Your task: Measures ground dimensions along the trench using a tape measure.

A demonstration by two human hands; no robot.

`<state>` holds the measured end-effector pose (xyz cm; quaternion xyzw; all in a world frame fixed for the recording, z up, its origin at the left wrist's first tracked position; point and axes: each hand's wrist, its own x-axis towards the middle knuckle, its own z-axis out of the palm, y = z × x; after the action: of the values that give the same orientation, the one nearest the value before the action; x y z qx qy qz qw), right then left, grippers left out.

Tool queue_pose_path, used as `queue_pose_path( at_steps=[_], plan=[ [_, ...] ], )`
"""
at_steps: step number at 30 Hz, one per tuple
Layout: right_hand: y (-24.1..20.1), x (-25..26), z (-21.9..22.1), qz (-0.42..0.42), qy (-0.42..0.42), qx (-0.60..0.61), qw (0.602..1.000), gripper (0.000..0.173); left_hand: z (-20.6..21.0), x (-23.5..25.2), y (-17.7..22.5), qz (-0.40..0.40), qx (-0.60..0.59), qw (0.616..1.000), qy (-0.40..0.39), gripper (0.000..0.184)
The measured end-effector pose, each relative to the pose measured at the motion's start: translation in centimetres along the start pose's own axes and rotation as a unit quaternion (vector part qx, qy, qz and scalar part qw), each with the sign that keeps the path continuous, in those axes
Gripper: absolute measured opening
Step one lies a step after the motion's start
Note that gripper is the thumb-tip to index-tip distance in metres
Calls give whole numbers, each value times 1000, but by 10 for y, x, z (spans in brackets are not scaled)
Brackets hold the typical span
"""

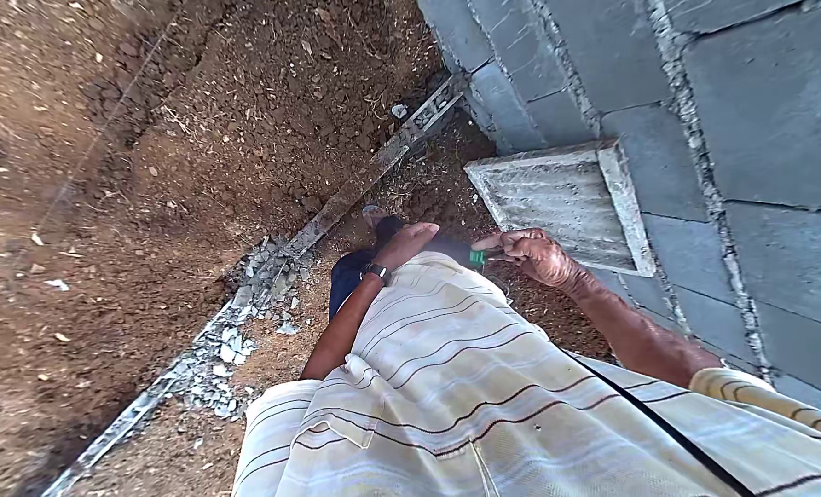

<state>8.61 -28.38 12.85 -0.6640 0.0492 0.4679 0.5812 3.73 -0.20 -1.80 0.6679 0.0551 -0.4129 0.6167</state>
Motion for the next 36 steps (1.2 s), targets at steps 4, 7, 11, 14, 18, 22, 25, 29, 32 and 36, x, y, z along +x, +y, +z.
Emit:
queue_pose_path(
  at_steps=[4, 7, 11, 14, 18, 22, 25, 29, 32, 36],
  plan=[
    [-18, -2, -3, -10, 19, 70, 997, 37, 2, 3, 1, 10, 129, 986, -101, 32],
    [-35, 2, -6, -35, 80, 186, 979, 30, 11, 7, -21, -6, 173, 982, -82, 37],
    [-69, 31, -6, -106, 123, 248, 955, 32, -10, 5, -5, 4, 62, 998, 28, 60],
    [-94, 65, 15, -112, 119, 264, 951, 34, -45, -15, 52, 51, -134, 987, 79, 55],
    [-128, 118, 66, -103, 89, 297, 945, 34, -88, -54, 107, 133, -426, 895, -12, 53],
    [-155, 175, 108, -151, 57, 219, 962, 28, -138, -79, 118, 175, -415, 886, 108, 38],
    [-179, 208, 136, -229, 52, 93, 968, 19, -179, -94, 110, 200, -378, 889, 165, 39],
    [-228, 237, 178, -294, 106, -253, 916, 70, -237, -116, 110, 185, -349, 894, 213, 37],
    [-260, 267, 216, -266, 30, -425, 865, 92, -295, -125, 103, 160, -328, 904, 223, 36],
    [-282, 339, 270, -100, -66, -445, 887, 74, -393, -125, 84, 129, -262, 942, 163, 36]
  ],
)
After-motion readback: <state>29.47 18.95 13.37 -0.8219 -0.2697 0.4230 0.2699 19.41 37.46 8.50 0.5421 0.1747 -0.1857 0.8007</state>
